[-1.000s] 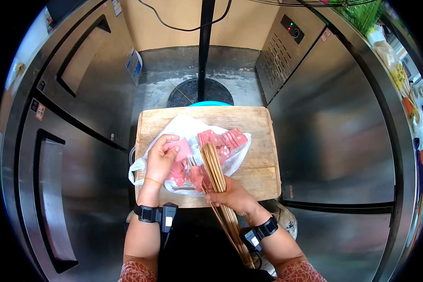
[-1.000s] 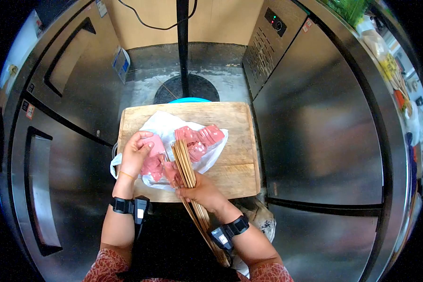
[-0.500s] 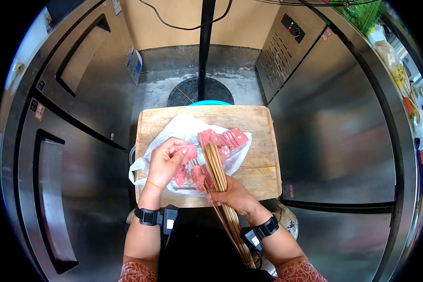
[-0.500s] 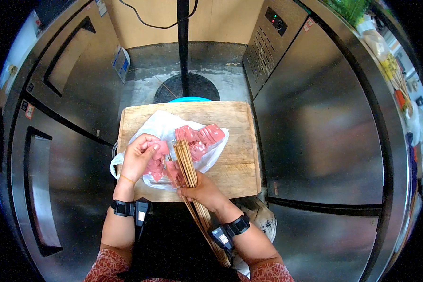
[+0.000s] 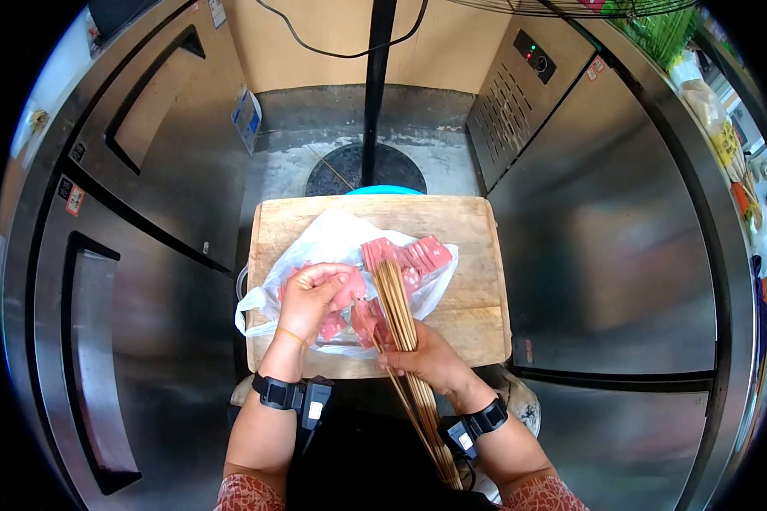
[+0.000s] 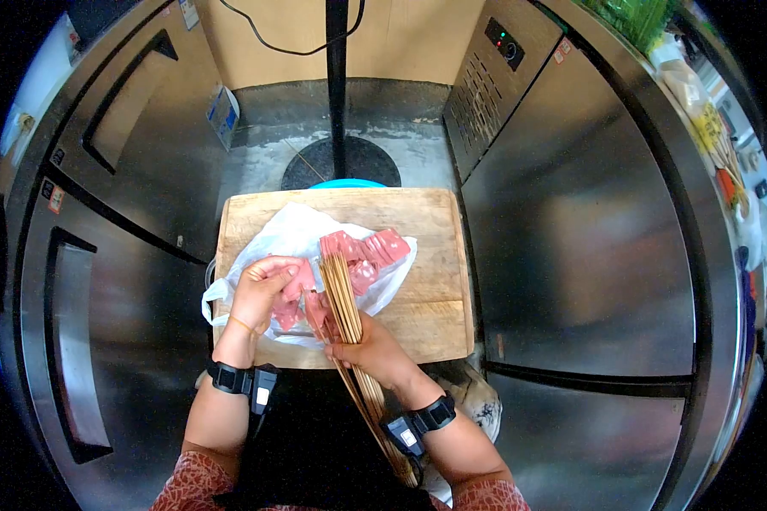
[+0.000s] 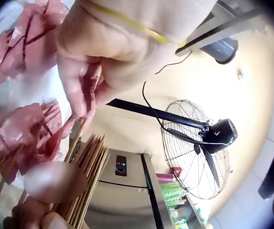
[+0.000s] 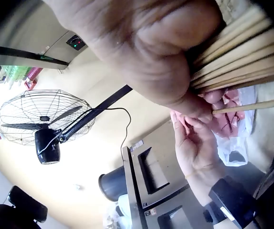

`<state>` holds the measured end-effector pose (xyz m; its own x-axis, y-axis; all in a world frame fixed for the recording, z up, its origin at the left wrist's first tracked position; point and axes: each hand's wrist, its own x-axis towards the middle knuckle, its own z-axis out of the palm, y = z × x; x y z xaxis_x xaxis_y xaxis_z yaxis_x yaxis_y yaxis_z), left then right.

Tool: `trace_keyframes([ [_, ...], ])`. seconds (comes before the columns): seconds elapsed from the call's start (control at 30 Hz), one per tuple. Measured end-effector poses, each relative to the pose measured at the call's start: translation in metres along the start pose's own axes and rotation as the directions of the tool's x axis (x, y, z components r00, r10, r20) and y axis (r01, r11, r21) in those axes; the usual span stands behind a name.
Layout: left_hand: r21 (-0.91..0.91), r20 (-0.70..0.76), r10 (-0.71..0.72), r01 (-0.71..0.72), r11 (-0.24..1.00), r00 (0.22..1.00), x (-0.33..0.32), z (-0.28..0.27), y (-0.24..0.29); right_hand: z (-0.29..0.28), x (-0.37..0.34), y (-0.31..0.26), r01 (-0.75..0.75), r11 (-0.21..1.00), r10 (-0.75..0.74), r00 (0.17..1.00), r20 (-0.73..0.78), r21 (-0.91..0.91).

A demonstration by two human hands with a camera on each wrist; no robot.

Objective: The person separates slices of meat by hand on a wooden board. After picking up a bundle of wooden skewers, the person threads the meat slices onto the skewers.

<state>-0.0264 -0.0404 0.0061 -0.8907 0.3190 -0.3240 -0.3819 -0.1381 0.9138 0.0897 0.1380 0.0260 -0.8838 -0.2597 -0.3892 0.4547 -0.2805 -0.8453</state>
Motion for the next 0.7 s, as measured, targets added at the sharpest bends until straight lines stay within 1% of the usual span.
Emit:
trace_keyframes([
  [0.1, -0.045, -0.029, -0.155, 0.153, 0.987, 0.988, -0.002, 0.002, 0.003, 0.0, -0.001, -0.002, 0.017, 1.0, -0.017, 1.0, -0.007, 0.016],
  [0.2, -0.087, -0.013, -0.219, 0.217, 0.972, 0.976, -0.006, 0.006, 0.008, -0.001, -0.002, -0.001, 0.02, 0.999, -0.02, 1.0, -0.012, 0.031],
  [0.3, -0.084, 0.063, -0.24, 0.245, 0.966, 0.969, -0.007, 0.006, 0.003, -0.001, -0.002, 0.0, 0.014, 0.999, -0.012, 0.999, -0.038, 0.042],
  [0.37, -0.077, 0.032, -0.152, 0.154, 0.985, 0.988, -0.009, 0.01, 0.002, 0.0, -0.004, -0.002, 0.005, 0.999, -0.002, 0.997, -0.078, 0.04],
  [0.4, -0.072, 0.016, -0.107, 0.108, 0.992, 0.994, -0.009, 0.012, 0.002, 0.0, -0.004, -0.002, 0.007, 0.999, -0.005, 0.997, -0.073, 0.04],
  [0.5, -0.102, -0.008, -0.047, 0.046, 0.994, 0.999, -0.005, 0.011, -0.003, -0.001, -0.005, -0.003, 0.011, 0.999, -0.009, 0.998, -0.059, 0.032],
  [0.6, -0.083, 0.01, -0.034, 0.035, 0.996, 0.999, -0.005, 0.01, -0.002, -0.001, -0.004, -0.002, 0.012, 1.0, -0.011, 0.999, -0.05, 0.029],
  [0.7, -0.049, 0.002, 0.064, -0.064, 0.997, 0.998, -0.005, 0.012, -0.003, -0.001, -0.005, -0.004, 0.025, 0.999, -0.022, 0.998, -0.051, 0.045],
])
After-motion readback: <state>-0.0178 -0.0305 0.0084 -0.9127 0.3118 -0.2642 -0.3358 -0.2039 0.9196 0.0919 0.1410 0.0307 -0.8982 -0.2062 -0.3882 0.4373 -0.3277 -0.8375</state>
